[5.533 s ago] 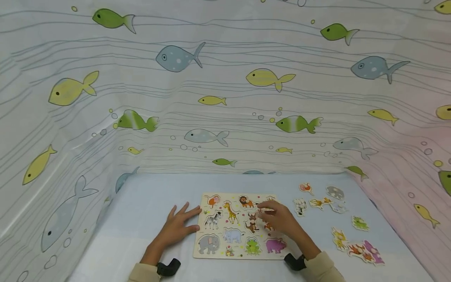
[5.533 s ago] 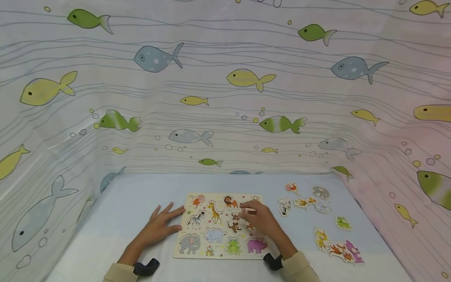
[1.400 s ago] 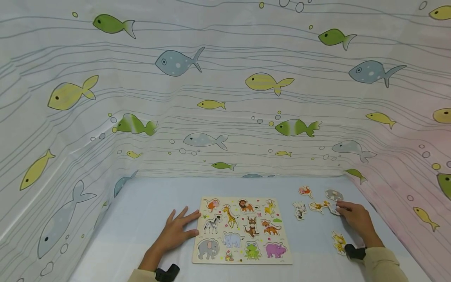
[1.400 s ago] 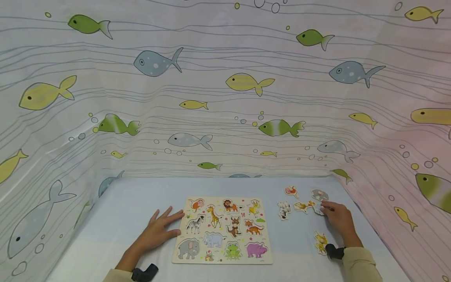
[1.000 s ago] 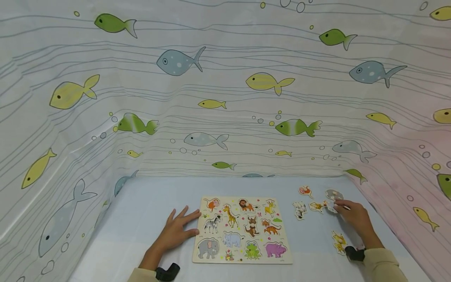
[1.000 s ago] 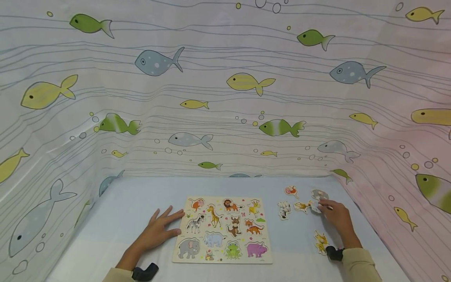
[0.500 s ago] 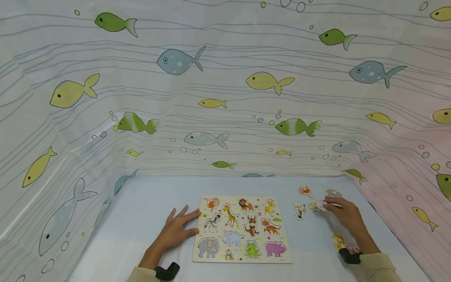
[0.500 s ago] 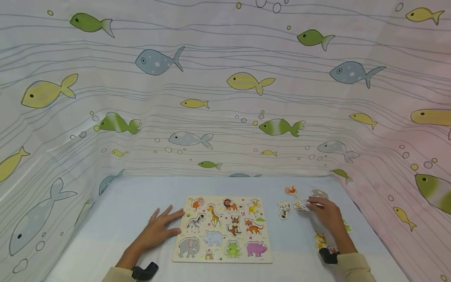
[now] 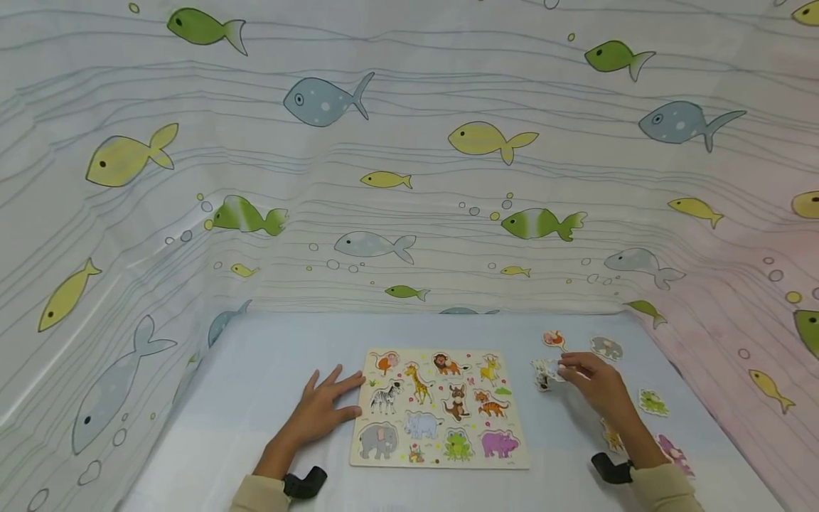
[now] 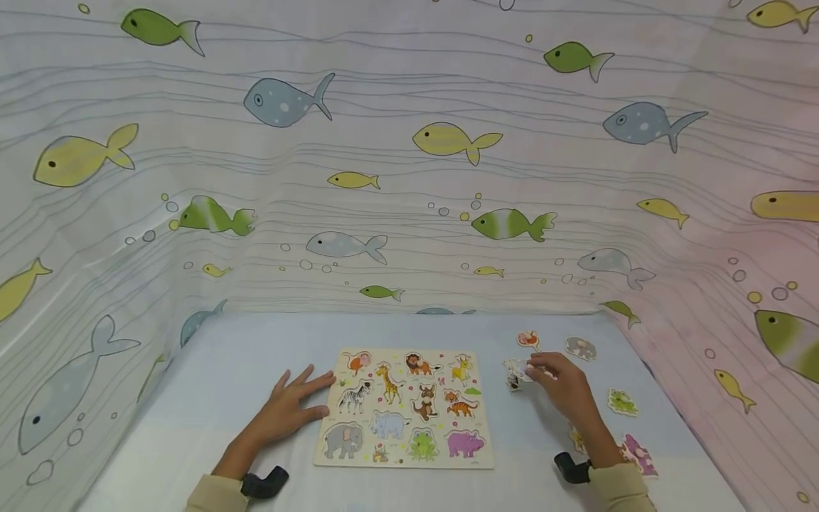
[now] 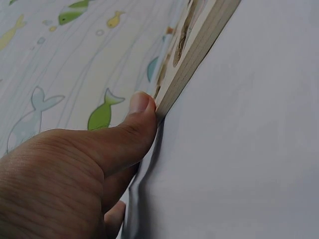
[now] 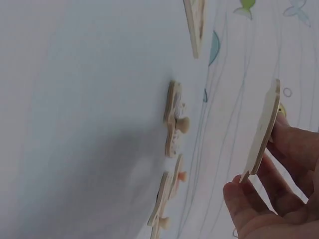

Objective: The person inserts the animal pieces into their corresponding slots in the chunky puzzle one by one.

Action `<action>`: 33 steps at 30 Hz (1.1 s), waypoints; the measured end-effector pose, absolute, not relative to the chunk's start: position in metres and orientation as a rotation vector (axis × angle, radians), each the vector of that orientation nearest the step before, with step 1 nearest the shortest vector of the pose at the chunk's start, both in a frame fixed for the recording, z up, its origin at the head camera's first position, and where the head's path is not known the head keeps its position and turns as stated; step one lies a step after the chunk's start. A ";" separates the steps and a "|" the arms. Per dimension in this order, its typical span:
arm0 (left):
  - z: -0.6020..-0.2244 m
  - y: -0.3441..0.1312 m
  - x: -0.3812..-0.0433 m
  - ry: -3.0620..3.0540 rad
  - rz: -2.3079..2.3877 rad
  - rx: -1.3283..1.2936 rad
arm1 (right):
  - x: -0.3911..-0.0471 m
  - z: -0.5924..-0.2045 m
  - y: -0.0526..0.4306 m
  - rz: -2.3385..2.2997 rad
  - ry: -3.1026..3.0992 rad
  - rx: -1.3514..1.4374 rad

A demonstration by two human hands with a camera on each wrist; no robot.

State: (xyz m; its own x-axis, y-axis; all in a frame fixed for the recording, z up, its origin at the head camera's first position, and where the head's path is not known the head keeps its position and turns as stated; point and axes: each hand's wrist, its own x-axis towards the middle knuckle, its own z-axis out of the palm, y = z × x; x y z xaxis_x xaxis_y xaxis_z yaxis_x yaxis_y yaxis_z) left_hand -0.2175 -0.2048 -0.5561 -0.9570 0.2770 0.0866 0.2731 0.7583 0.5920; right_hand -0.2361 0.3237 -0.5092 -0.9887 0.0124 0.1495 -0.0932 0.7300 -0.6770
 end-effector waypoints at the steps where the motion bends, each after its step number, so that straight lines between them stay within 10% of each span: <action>1: -0.556 -0.205 -0.218 2.943 0.981 0.459 | -0.236 -0.510 0.321 1.102 -2.778 0.074; 33: -0.556 -0.204 -0.220 2.912 0.981 0.414 | -0.226 -0.509 0.232 1.165 -2.648 0.437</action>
